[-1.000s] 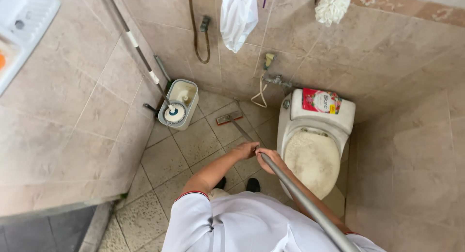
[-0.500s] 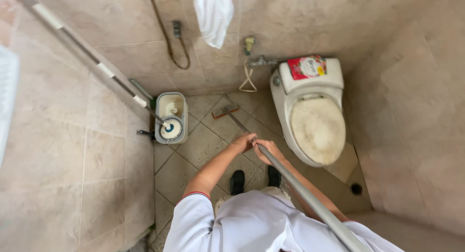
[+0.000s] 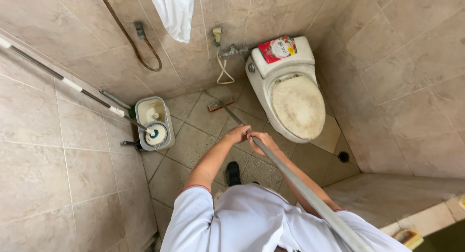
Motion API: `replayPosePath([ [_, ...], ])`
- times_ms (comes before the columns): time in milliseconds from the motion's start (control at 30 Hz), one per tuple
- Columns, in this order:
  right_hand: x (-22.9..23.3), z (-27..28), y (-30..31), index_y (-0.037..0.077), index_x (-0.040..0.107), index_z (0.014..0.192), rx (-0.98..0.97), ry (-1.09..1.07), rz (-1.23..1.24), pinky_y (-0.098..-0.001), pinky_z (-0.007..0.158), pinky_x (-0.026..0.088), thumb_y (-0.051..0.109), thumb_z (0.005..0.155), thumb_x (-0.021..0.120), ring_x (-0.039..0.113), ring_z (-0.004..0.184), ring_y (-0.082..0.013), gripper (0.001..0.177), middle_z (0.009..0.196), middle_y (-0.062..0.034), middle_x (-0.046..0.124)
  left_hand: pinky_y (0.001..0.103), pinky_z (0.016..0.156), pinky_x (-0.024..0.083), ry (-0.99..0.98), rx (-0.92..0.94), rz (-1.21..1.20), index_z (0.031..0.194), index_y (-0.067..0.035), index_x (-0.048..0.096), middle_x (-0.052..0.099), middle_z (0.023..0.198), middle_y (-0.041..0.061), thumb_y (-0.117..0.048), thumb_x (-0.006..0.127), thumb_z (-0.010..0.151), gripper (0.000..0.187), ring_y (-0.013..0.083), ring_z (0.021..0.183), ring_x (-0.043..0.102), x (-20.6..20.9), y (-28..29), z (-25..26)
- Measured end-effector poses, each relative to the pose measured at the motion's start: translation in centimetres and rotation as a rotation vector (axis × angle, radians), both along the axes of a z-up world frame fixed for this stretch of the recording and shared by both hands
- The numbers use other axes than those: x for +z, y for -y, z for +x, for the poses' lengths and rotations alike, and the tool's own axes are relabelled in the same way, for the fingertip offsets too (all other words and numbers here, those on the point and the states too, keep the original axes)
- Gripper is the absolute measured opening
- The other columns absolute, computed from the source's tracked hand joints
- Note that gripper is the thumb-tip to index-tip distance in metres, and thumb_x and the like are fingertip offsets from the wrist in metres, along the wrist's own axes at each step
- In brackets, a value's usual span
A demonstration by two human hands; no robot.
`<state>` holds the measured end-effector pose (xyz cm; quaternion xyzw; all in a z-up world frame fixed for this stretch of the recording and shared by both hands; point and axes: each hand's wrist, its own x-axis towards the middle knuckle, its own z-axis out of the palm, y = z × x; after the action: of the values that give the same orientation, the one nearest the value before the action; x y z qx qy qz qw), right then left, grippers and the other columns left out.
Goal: Scrubbing the bathroom floor around the toilet using a long-handled brush
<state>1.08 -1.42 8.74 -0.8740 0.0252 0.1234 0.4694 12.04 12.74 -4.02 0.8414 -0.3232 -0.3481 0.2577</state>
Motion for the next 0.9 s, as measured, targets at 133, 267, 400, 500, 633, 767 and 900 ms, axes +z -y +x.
replayPosePath([
  [133, -2.0, -4.2, 2.0, 0.027, 0.074, 0.098, -0.027, 0.03, -0.005, -0.0479, 0.067, 0.055, 0.033, 0.088, 0.06, 0.071, 0.07, -0.0378, 0.019, 0.075, -0.0139, 0.072, 0.049, 0.105, 0.051, 0.008, -0.119, -0.031, 0.12, -0.022, 0.059, 0.062, 0.122, 0.027, -0.035, 0.07, 0.087, 0.037, 0.0424, 0.125, 0.059, 0.5, 1.5, -3.2],
  [267, -0.8, -6.0, 3.4, 0.02, 0.073, 0.096, -0.051, 0.065, 0.055, -0.0449, 0.061, 0.053, 0.037, 0.088, 0.055, 0.065, 0.062, -0.0337, 0.027, 0.07, -0.0158, 0.068, 0.051, 0.104, 0.051, 0.024, -0.16, -0.061, 0.12, -0.016, 0.059, 0.063, 0.118, 0.03, -0.033, 0.071, 0.088, 0.039, 0.0449, 0.122, 0.059, -1.4, 3.9, -4.0],
  [400, -1.6, -7.2, 4.3, 0.014, 0.072, 0.097, -0.049, 0.049, 0.053, -0.0415, 0.057, 0.053, 0.024, 0.093, 0.049, 0.063, 0.055, -0.0308, 0.025, 0.068, -0.0147, 0.067, 0.048, 0.104, 0.052, 0.038, -0.153, 0.01, 0.123, -0.017, 0.057, 0.062, 0.118, 0.027, -0.029, 0.072, 0.087, 0.041, 0.0416, 0.122, 0.061, -1.6, 5.6, -5.2],
  [500, -0.9, -10.4, 5.6, 0.015, 0.07, 0.093, -0.096, 0.035, 0.052, -0.0357, 0.057, 0.053, 0.024, 0.094, 0.051, 0.06, 0.053, -0.0224, 0.021, 0.065, -0.0092, 0.065, 0.048, 0.102, 0.053, 0.042, -0.22, 0.016, 0.118, -0.019, 0.059, 0.065, 0.117, 0.023, -0.029, 0.072, 0.086, 0.035, 0.039, 0.119, 0.062, -2.0, 7.4, -7.4],
  [633, -2.0, -14.0, 8.4, 0.015, 0.071, 0.093, -0.12, 0.025, 0.093, -0.0347, 0.056, 0.051, 0.026, 0.092, 0.05, 0.061, 0.055, -0.0205, 0.023, 0.064, -0.0095, 0.064, 0.051, 0.104, 0.052, 0.019, -0.279, -0.01, 0.124, -0.014, 0.058, 0.064, 0.121, 0.028, -0.024, 0.072, 0.088, 0.04, 0.0438, 0.123, 0.06, -2.2, 10.6, -11.0],
  [767, -2.1, -14.3, 9.6, 0.013, 0.071, 0.093, -0.138, 0.063, 0.066, -0.0377, 0.055, 0.051, 0.024, 0.092, 0.051, 0.063, 0.054, -0.0278, 0.023, 0.064, -0.0145, 0.065, 0.048, 0.105, 0.052, 0.029, -0.216, 0.039, 0.131, -0.018, 0.055, 0.063, 0.124, 0.023, -0.026, 0.074, 0.087, 0.049, 0.0386, 0.125, 0.06, -4.4, 12.5, -11.3],
  [900, 0.2, -16.1, 10.1, 0.011, 0.069, 0.088, -0.142, 0.139, 0.1, -0.0366, 0.05, 0.048, 0.022, 0.092, 0.051, 0.059, 0.049, -0.0267, 0.022, 0.06, -0.016, 0.063, 0.048, 0.1, 0.055, 0.007, -0.236, 0.078, 0.117, -0.018, 0.061, 0.067, 0.115, 0.021, -0.025, 0.072, 0.085, 0.035, 0.0367, 0.117, 0.065, -4.6, 14.1, -12.5],
])
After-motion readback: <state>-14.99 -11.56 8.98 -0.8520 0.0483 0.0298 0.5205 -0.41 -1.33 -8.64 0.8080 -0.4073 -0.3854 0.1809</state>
